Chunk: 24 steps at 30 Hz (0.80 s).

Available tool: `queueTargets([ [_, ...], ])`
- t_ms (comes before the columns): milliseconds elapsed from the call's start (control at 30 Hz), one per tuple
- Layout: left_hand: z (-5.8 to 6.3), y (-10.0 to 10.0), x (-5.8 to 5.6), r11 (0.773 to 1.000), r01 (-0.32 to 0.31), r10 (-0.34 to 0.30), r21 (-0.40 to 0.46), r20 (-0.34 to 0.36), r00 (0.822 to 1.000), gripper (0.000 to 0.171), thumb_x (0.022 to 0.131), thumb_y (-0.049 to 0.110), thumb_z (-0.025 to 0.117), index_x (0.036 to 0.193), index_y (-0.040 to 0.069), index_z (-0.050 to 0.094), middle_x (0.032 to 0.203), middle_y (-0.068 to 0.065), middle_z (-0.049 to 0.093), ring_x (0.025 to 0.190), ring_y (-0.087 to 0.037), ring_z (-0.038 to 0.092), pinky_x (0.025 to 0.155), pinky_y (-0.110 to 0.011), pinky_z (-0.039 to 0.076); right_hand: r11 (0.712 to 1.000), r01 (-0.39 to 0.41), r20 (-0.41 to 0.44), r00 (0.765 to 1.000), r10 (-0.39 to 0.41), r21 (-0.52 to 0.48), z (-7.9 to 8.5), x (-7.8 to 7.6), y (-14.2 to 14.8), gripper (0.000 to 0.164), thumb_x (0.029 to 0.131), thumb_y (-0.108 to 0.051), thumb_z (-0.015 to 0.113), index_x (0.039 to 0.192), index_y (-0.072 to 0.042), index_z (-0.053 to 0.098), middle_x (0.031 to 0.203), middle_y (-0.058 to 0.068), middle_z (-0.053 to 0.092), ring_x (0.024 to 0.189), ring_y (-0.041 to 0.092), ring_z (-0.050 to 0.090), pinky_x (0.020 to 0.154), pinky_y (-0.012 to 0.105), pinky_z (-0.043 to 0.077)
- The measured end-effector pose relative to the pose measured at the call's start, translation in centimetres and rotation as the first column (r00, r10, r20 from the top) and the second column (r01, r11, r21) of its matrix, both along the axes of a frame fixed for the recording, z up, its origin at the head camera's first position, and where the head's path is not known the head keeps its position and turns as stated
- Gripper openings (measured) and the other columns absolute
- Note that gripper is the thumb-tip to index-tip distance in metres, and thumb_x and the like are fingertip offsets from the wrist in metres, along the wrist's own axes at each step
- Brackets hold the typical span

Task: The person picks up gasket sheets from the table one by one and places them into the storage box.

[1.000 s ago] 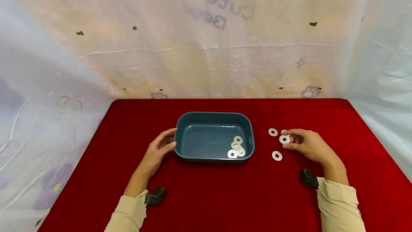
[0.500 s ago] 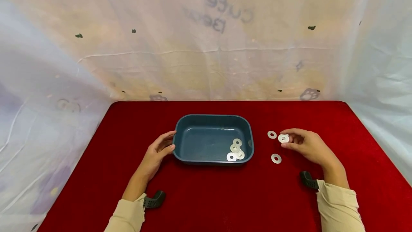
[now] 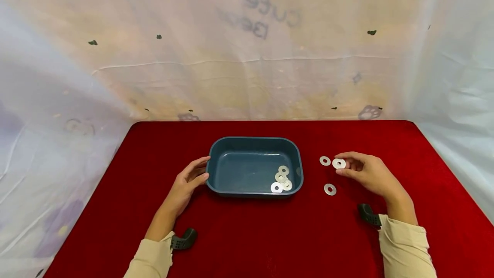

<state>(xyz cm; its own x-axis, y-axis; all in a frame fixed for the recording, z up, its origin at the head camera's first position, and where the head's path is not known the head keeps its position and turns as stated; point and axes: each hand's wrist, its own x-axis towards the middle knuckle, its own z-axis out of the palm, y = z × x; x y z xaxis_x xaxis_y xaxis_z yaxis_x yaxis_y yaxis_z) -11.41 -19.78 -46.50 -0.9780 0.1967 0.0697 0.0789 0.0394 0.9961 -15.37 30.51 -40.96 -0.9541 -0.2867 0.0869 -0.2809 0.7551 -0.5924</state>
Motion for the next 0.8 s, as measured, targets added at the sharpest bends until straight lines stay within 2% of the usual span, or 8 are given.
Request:
queueTargets([
  [367, 0.00, 0.00, -0.02, 1.000, 0.009, -0.009, 0.010, -0.001, 1.000, 0.051, 0.101, 0.012, 0.057, 0.149, 0.007, 0.042, 0.145, -0.017, 0.045, 0.123, -0.010, 0.054, 0.091, -0.021, 0.054, 1.000, 0.005, -0.029, 1.000, -0.006, -0.014, 0.19, 0.21, -0.06, 0.031, 0.087, -0.029, 0.078, 0.115, -0.018, 0.071, 0.081, -0.001, 0.059, 0.068, 0.009, 0.051, 0.060, 0.022, 0.044],
  [800, 0.18, 0.15, 0.05, 1.000, 0.001, -0.001, 0.008, 0.000, 1.000, 0.051, 0.101, 0.013, 0.058, 0.149, 0.008, 0.042, 0.143, -0.012, 0.047, 0.122, -0.009, 0.055, 0.091, -0.021, 0.054, 0.999, 0.000, -0.056, 0.998, -0.002, -0.036, 0.60, 0.39, -0.22, 0.031, 0.087, -0.028, 0.078, 0.115, -0.019, 0.071, 0.079, -0.002, 0.059, 0.067, 0.008, 0.050, 0.058, 0.021, 0.043],
])
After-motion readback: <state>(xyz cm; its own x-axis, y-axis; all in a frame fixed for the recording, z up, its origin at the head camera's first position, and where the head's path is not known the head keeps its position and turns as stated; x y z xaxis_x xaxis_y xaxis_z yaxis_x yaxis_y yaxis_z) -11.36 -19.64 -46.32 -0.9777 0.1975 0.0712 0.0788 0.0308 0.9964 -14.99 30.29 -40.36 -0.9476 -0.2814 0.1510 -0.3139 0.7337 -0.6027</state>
